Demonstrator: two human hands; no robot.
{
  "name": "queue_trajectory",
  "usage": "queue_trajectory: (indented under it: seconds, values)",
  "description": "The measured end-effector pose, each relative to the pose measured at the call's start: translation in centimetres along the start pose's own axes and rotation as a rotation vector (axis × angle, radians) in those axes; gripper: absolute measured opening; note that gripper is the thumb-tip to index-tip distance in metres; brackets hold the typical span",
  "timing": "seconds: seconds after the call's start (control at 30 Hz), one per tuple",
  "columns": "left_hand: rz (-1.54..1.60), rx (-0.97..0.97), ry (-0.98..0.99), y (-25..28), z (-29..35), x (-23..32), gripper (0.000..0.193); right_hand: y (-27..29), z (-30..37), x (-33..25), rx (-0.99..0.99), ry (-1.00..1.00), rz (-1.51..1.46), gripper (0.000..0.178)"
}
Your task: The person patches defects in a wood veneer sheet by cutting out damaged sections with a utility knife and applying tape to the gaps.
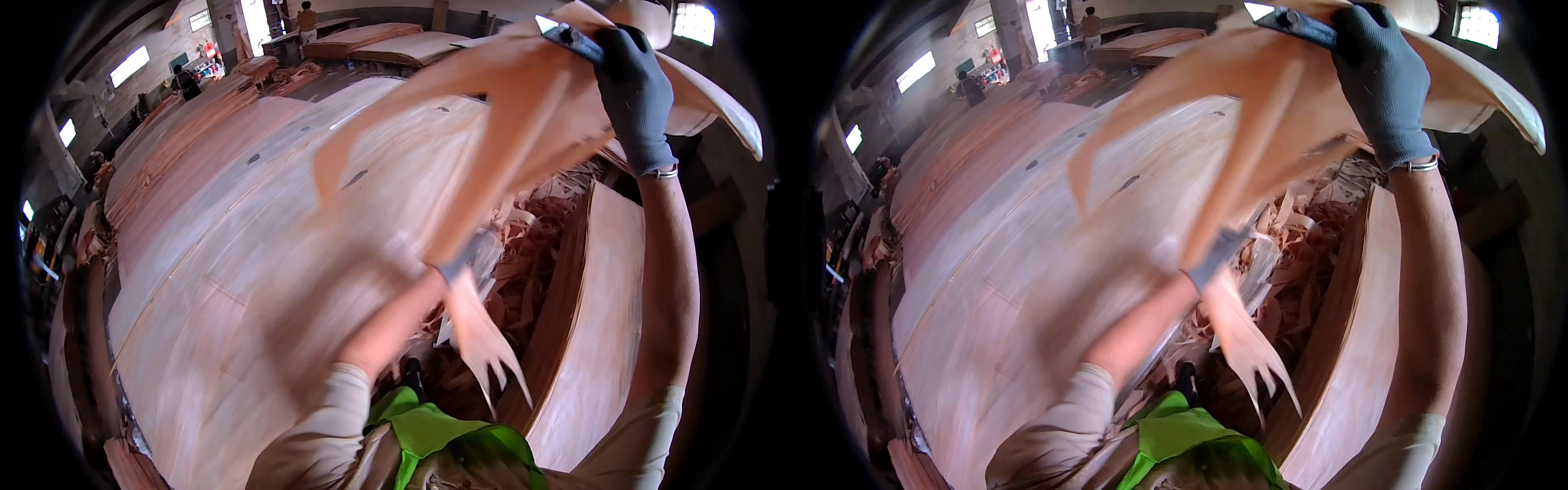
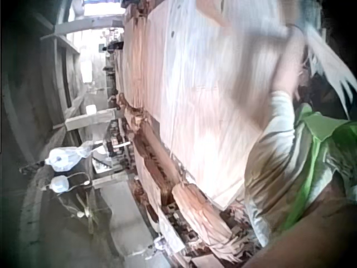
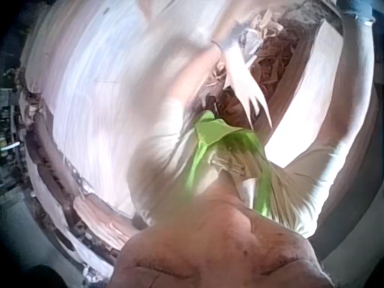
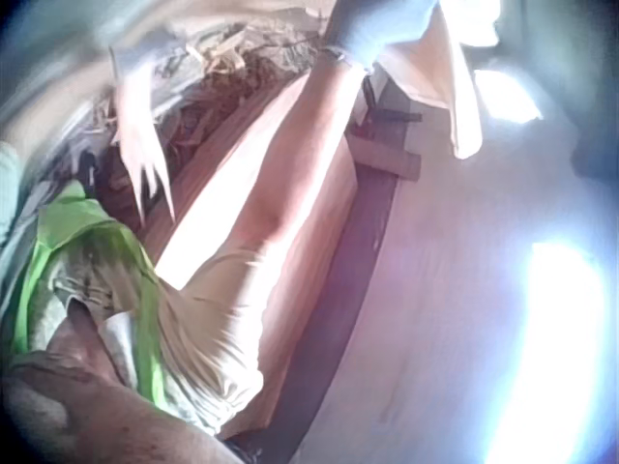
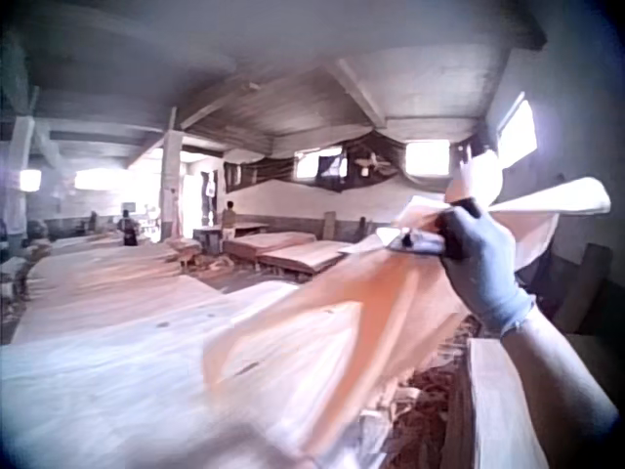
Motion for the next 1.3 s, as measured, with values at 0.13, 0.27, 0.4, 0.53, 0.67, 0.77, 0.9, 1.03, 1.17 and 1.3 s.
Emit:
queue_trajectory:
  seconds: [0.13, 0.27, 0.4, 0.53, 0.67, 0.77, 0.9, 1.03, 1.17, 1.3]
  values:
    - [-0.341, 0.601, -0.062, 23.6, -7.0, -6.3, 0.034, -5.5, -1.7, -0.6, 0.102, -0.012, -0.222, 0.018]
    - [-0.535, 0.992, 0.013, 42.8, -5.1, -11.9, 0.037, -16.6, -1.1, -3.3, 0.021, -0.066, -0.427, 0.034]
    - [-0.675, 1.156, 0.168, 52.7, 1.2, -18.7, 0.039, -29.7, 4.8, -11.7, -0.342, -0.109, -0.642, 0.050]
    - [-0.745, 1.063, 0.382, 53.8, 8.1, -27.0, 0.042, -37.8, 9.7, -20.6, -0.604, -0.094, -0.926, 0.053]
    - [-0.675, 0.680, 0.576, 42.9, 13.3, -36.2, 0.045, -43.2, 9.5, -22.6, -0.631, -0.153, -0.933, 0.048]
    - [-0.530, 0.346, 0.621, 30.0, 17.4, -38.2, 0.047, -44.0, 7.1, -23.9, -0.463, 0.022, -0.759, 0.037]
    - [-0.300, 0.067, 0.481, 13.6, 19.1, -31.7, 0.050, -42.7, 9.9, -25.6, -0.486, 0.131, -0.705, 0.033]
    - [-0.258, 0.096, 0.452, 6.3, 17.6, -20.8, 0.051, -43.4, 21.9, -25.0, -0.692, 0.057, -0.774, 0.030]
    - [0.343, 0.130, 0.683, 1.7, 15.6, -18.2, 0.044, -43.2, 34.9, -22.9, -0.982, 0.135, -0.934, 0.024]
    - [0.470, 0.218, 0.756, 2.0, 7.6, -14.5, 0.034, -40.5, 42.4, -18.1, -1.198, 0.230, -1.116, 0.012]
Point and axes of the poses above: each hand's wrist, its own z-axis away from the middle knuckle, its own y-axis out of the back of the hand, x = y × z, the point moved 7 cm from there along -z, towards the middle knuckle, and after that the axes turned 3 degrees about y, right-handed, at the moved point
